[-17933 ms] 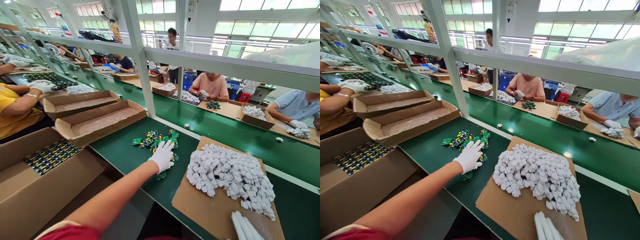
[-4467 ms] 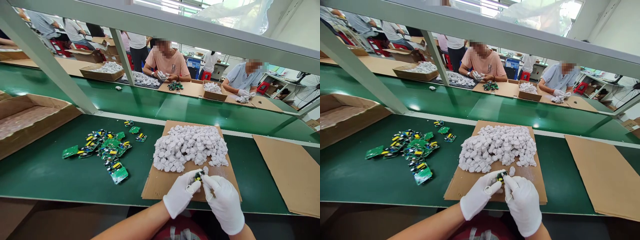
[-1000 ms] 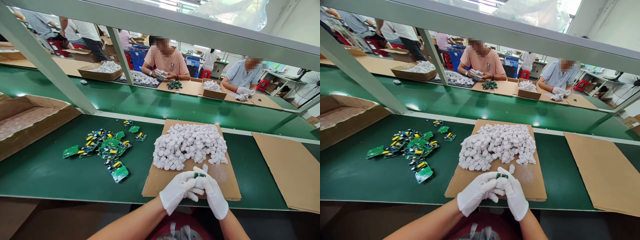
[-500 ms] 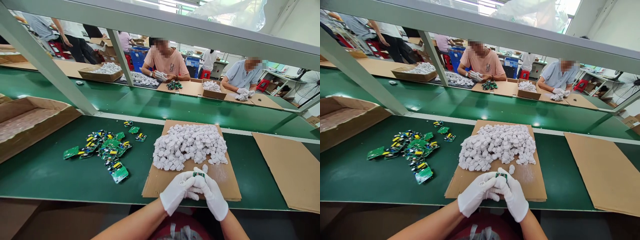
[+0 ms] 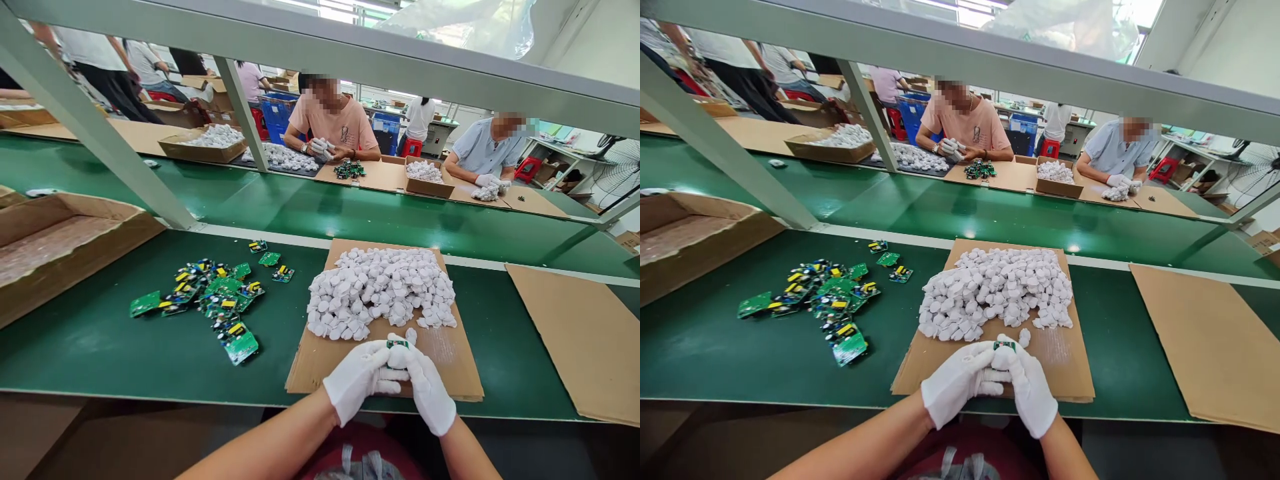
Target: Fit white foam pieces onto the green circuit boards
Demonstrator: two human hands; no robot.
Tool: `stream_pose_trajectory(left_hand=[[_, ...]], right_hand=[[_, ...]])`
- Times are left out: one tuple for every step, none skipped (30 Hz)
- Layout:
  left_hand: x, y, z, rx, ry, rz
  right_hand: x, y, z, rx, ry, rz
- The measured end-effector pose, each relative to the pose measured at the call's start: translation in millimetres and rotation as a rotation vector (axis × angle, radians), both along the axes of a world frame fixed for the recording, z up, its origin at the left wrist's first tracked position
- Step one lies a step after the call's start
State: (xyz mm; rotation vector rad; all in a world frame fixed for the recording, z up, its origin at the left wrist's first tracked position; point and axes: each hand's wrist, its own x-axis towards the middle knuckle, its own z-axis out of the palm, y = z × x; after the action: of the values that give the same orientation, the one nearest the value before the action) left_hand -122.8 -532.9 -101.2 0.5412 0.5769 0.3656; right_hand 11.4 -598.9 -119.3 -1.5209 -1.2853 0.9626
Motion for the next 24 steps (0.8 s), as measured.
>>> stream_pose_trajectory(left_hand=[[0.2, -0.4, 0.2, 0.018, 0.003, 0.004], [0.5, -0.9, 0.7, 0.035, -0.005, 0.005], [0.8, -1.3, 1.5, 0.052, -0.020, 0.005], [0.8, -1.7, 2.3, 0.068, -0.034, 0.002], [0.7, -2.1, 3.1, 0.080, -0.040, -0.004], [0.3, -2.3, 3.8, 0.091, -0.033, -0.006], [-0.3, -2.5, 4.2, 0.100, -0.019, -0.005], [-1.2, -2.6, 4.5, 0.106, -0.003, -0.004], [-2.1, -2.7, 4.7, 0.113, 0.009, -0.002], [-2.9, -2.8, 4.9, 0.127, 0.017, 0.000], [-3.5, -2.9, 5.0, 0.147, 0.020, -0.004], [-3.7, -2.9, 5.2, 0.173, 0.022, -0.015], [-3.5, -2.8, 5.4, 0.205, 0.028, -0.031], [-2.9, -2.8, 5.4, 0.239, 0.044, -0.045], [-2.0, -2.6, 5.4, 0.269, 0.070, -0.054], [-1.0, -2.5, 5.3, 0.295, 0.103, -0.054], [-0.1, -2.2, 5.4, 0.315, 0.137, -0.048], [0.2, -1.8, 6.0, 0.334, 0.163, -0.041], [-0.3, -1.0, 7.5, 0.349, 0.174, -0.039], [-1.7, 0.5, 10.3, 0.358, 0.173, -0.039], [-4.3, 2.9, 14.5, 0.366, 0.168, -0.041], [-8.0, 6.8, 20.3, 0.378, 0.166, -0.037], [-12.7, 12.7, 27.5, 0.396, 0.175, -0.017], [-18.0, 20.9, 35.5, 0.424, 0.198, 0.012]], right_hand=[[-0.7, -0.2, 0.4, 0.017, -0.032, 0.013], [-1.8, -0.2, 1.0, 0.026, -0.076, 0.012], [-3.2, -0.2, 1.8, 0.024, -0.126, 0.001], [-4.5, -0.1, 2.6, 0.016, -0.177, -0.016], [-5.6, 0.1, 3.5, 0.006, -0.216, -0.036], [-6.1, 0.3, 4.3, 0.003, -0.237, -0.048], [-5.9, 0.5, 5.2, 0.008, -0.241, -0.037], [-5.2, 0.8, 6.3, 0.017, -0.230, -0.010], [-4.1, 1.1, 7.4, 0.031, -0.204, 0.027], [-2.9, 1.5, 8.6, 0.044, -0.166, 0.070], [-2.0, 1.9, 9.8, 0.048, -0.125, 0.097], [-1.7, 2.4, 10.8, 0.042, -0.092, 0.095], [-2.0, 3.0, 11.4, 0.028, -0.075, 0.070], [-2.8, 3.5, 11.4, 0.012, -0.073, 0.036], [-3.7, 3.9, 10.8, -0.004, -0.082, 0.004], [-4.3, 4.0, 9.6, -0.015, -0.091, -0.010], [-4.0, 3.9, 8.0, -0.018, -0.084, -0.001], [-2.3, 3.4, 6.3, -0.017, -0.054, 0.023], [0.9, 2.8, 4.8, -0.017, -0.001, 0.039], [5.7, 2.1, 3.8, -0.016, 0.055, 0.031], [11.6, 1.4, 3.3, -0.015, 0.092, -0.011], [18.3, 1.0, 3.3, -0.014, 0.093, -0.082], [24.9, 1.1, 3.6, -0.013, 0.047, -0.170], [30.9, 1.6, 3.7, -0.018, -0.045, -0.252]])
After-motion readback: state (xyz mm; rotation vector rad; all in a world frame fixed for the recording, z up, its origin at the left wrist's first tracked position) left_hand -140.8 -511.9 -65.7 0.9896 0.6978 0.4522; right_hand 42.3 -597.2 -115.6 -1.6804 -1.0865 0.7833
